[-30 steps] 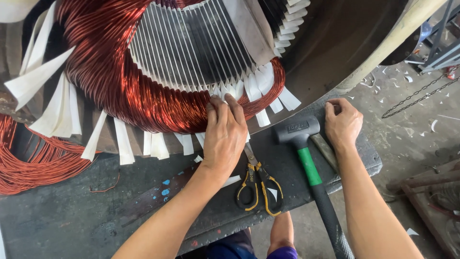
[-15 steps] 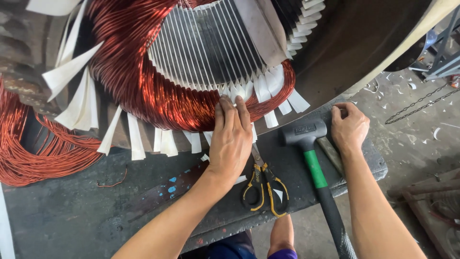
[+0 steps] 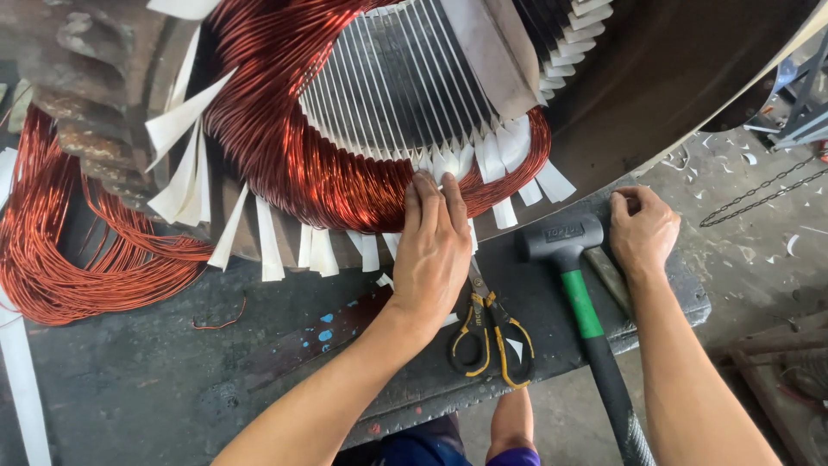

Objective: The person inserts white insulating strips into the slots of a motor stator containing copper windings. They use a rubber mallet to tap the strips into place and a wooden stick to push them deeper. The person also uses scissors to trim the excess length of the strips.

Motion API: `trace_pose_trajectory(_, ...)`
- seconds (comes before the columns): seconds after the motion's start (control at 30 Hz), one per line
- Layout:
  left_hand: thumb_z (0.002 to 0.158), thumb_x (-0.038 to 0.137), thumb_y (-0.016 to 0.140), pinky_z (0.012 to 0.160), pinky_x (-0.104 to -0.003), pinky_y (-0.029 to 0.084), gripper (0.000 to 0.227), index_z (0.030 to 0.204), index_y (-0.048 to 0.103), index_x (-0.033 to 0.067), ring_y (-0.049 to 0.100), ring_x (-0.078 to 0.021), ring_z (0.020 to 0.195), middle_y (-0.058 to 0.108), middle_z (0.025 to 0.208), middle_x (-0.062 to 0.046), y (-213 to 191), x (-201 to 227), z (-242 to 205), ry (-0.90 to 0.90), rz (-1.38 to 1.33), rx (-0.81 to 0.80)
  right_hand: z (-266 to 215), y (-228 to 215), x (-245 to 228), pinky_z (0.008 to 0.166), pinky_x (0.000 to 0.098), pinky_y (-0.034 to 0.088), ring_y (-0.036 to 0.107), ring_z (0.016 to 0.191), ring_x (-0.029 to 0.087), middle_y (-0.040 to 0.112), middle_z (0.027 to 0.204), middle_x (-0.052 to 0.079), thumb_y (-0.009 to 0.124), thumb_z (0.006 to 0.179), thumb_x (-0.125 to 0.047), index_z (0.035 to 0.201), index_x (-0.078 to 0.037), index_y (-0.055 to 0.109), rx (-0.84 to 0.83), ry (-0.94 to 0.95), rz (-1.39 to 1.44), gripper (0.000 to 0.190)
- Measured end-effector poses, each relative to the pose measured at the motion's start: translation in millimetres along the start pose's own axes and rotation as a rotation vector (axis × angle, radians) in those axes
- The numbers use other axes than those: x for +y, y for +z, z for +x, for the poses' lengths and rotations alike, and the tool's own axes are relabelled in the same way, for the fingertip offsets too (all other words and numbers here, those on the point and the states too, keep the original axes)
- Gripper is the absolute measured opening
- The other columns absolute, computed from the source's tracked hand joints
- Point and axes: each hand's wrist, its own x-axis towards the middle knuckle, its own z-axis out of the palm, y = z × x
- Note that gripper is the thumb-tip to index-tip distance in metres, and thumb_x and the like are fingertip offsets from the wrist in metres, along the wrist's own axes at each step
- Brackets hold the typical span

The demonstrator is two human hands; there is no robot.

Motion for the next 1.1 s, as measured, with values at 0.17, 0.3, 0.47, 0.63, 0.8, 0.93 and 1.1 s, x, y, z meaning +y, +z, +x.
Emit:
trace_pose_trajectory(0.17,0.107,0.025,0.061,0.120,-0.056,0.044,0.059,0.149,0.055,-0.0159,0.059,-0.0482,0.137,0.066,0.134,-0.042,1.8,-0.3,-0.9,0.002,-0.004,0.017,-0.6,-3.5,-4.1,0.077,0.0477,0.060,0.077,0.092,0.040,0.080,0.095,0.017,0.076,0.108,-0.018,0.120,-0.010,0.086,-0.007,-0.008,-0.003,0.018)
trace_pose_trajectory(0.3,0.104,0.033,0.067,0.120,-0.055,0.044,0.069,0.151,0.053,-0.0150,0.058,-0.0474,0.137,0.066,0.136,-0.041,4.7,0.6,-0.8,0.014,0.015,-0.008,-0.7,-2.6,-1.8,0.079,0.0464,0.059,0.078,0.094,0.040,0.079,0.093,0.018,0.075,0.108,-0.016,0.120,-0.008,0.086,-0.003,-0.005,0.029,0.018)
trace_pose_trajectory(0.47,0.103,0.035,0.071,0.120,-0.055,0.045,0.072,0.151,0.053,-0.0146,0.058,-0.0479,0.138,0.065,0.136,-0.041,4.9,2.0,0.5,0.011,-0.001,-0.015,0.7,3.6,6.2,0.078,0.0476,0.059,0.077,0.092,0.039,0.078,0.088,0.015,0.078,0.106,-0.019,0.117,-0.013,0.087,0.029,-0.021,0.019,0.016)
trace_pose_trajectory(0.63,0.103,0.037,0.071,0.120,-0.054,0.045,0.071,0.151,0.056,-0.0125,0.059,-0.0463,0.138,0.067,0.135,-0.038,-2.1,3.4,2.2,-0.003,-0.001,-0.005,3.6,6.6,11.7,0.080,0.0493,0.058,0.077,0.093,0.040,0.077,0.087,0.015,0.078,0.104,-0.023,0.113,-0.017,0.086,0.053,-0.008,0.044,0.014)
trace_pose_trajectory(0.8,0.102,0.039,0.072,0.121,-0.054,0.044,0.073,0.151,0.055,-0.0114,0.058,-0.0459,0.139,0.066,0.137,-0.038,-1.2,5.1,2.9,-0.003,0.017,-0.005,3.2,5.1,11.7,0.079,0.0481,0.058,0.077,0.092,0.039,0.078,0.086,0.013,0.078,0.103,-0.024,0.113,-0.019,0.086,0.059,0.011,0.047,0.013)
trace_pose_trajectory(0.93,0.101,0.040,0.073,0.121,-0.054,0.044,0.074,0.151,0.056,-0.0107,0.057,-0.0462,0.139,0.065,0.138,-0.037,0.0,5.0,2.2,-0.001,0.036,0.007,2.2,3.7,10.2,0.077,0.0476,0.058,0.078,0.091,0.037,0.078,0.087,0.013,0.079,0.104,-0.022,0.112,-0.019,0.086,0.064,0.016,0.041,0.012)
trace_pose_trajectory(1.1,0.103,0.039,0.070,0.122,-0.054,0.043,0.073,0.153,0.053,-0.0117,0.056,-0.0465,0.139,0.064,0.138,-0.038,0.7,5.9,2.4,-0.004,0.028,-0.022,3.9,8.2,16.0,0.077,0.0480,0.058,0.077,0.091,0.036,0.078,0.086,0.012,0.078,0.104,-0.024,0.113,-0.021,0.086,0.047,0.026,0.040,0.012)
